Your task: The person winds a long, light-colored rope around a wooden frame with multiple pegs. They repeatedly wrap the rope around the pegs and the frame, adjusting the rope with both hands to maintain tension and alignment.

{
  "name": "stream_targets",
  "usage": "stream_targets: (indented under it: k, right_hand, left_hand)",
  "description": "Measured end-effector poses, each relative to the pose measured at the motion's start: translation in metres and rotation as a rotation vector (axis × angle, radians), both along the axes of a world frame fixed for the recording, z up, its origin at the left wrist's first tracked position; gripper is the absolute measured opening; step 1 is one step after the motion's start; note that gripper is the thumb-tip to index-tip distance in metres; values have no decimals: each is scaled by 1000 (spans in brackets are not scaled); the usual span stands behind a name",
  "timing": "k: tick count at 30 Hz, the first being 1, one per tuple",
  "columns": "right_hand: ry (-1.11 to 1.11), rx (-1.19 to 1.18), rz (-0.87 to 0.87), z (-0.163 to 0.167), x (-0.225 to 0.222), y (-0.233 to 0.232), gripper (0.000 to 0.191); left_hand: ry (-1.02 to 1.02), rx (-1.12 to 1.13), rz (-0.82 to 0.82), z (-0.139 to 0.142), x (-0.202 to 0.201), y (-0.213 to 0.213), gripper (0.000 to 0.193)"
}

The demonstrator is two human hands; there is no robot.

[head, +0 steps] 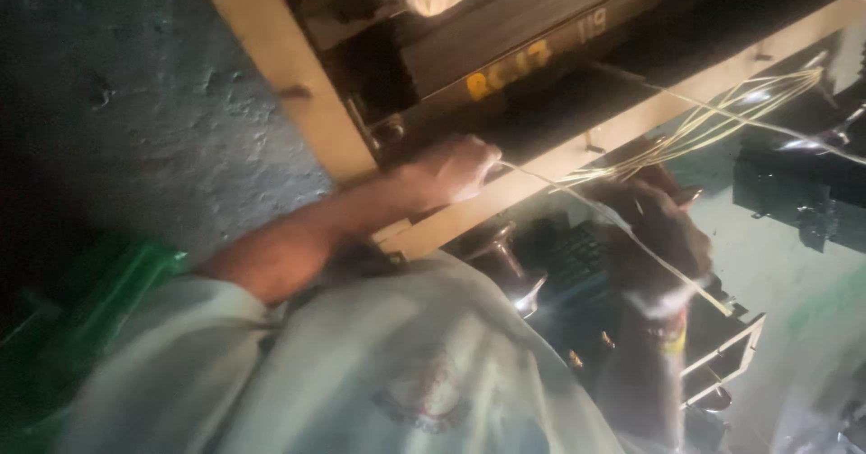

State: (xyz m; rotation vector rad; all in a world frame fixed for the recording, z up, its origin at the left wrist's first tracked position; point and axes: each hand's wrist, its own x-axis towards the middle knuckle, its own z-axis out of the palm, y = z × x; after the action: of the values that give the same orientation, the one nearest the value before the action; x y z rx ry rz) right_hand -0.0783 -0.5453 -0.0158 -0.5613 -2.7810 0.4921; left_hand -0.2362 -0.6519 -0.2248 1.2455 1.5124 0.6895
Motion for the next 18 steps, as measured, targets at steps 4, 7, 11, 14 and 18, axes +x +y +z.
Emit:
stream_targets:
  k: [4,7,11,14,18]
  right_hand:
    - [297,-339,42,-9,18,12,13]
    - [435,-476,-3,-31,30,2,21]
    - [410,-360,-136,-37,30,-12,15]
    - [451,-395,-120,-33,20,-13,15]
    - [414,-185,-136,-27,7,-15,11]
  left_hand:
    - [102,94,-20,2,2,4,16]
    - [56,-29,-79,10,-2,5,28]
    - [-74,64,82,27,-8,-2,28]
    - [12,811,401,39,-3,-9,29]
    - [-46,882,373,43,8,-9,17]
